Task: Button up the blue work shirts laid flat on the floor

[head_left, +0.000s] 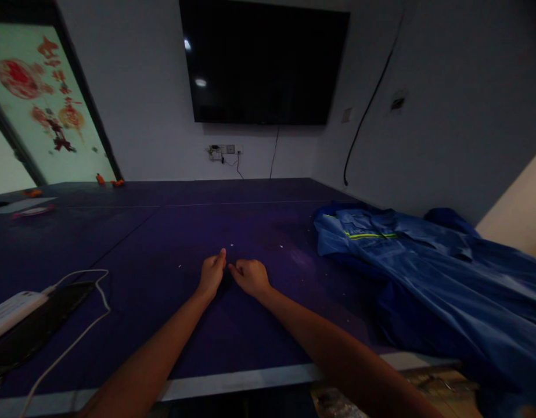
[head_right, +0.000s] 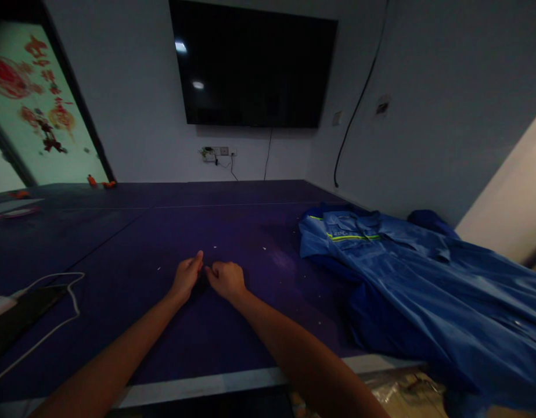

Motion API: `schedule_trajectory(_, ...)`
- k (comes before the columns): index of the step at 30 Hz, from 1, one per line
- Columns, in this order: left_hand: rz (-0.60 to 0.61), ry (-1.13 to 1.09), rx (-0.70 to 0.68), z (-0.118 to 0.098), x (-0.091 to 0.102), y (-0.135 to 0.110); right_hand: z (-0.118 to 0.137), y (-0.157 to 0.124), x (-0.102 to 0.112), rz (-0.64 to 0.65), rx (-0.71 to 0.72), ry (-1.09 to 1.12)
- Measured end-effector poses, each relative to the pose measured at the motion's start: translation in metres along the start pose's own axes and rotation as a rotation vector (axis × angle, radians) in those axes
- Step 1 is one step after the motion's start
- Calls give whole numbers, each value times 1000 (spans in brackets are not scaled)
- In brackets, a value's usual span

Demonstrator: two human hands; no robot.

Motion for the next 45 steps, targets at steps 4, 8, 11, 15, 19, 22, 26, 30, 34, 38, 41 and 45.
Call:
schedule_trajectory(4,13,-15,-2,0,-2,1,1,0,-1,9,5,5)
schedule_trajectory(8,3,-29,-19,0,-2,3,1,0,0,4,6,4)
schedule_trajectory(11,6,-26,-16,2,-2,3,1,0,0,-1,9,3)
schedule_trajectory(15,1,-13,-21,4,-1,3,1,0,-1,7,23,-5)
schedule_trajectory(19,-14,10,-38,3,1,4,1,1,-1,12,28,-19)
schedule_trajectory(22,-13,11,-45,3,1,4,-1,1,0,1,21,-15)
schedule_trajectory(26,-15,10,-44,3,1,4,-2,-1,-2,3,16,-20)
schedule_trajectory(30,-15,14,-41,7,1,6,1,3,-1,30,11,-54)
schedule_trajectory(34,-45,25,-31,12,3,8,-22,19,43,-136,-73,-168)
schedule_trajectory(38,-28,11,-10,17,1,10,-105,19,114,-403,-413,-364)
schedule_trajectory(41,-23,13,-17,17,0,10,-181,4,139,-380,-714,-482)
schedule_trajectory(45,-42,54,-35,15,2,9,-246,-5,139,-192,-839,-585)
Point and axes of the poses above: each hand's wrist, its own y-axis towards the middle knuckle, its own x-axis out of the back of the hand, z = x × y, the point moved 9 cm from there along y, towards the middle knuckle, and after that the axes turned 3 degrees about -x, right-handed, at the moved point
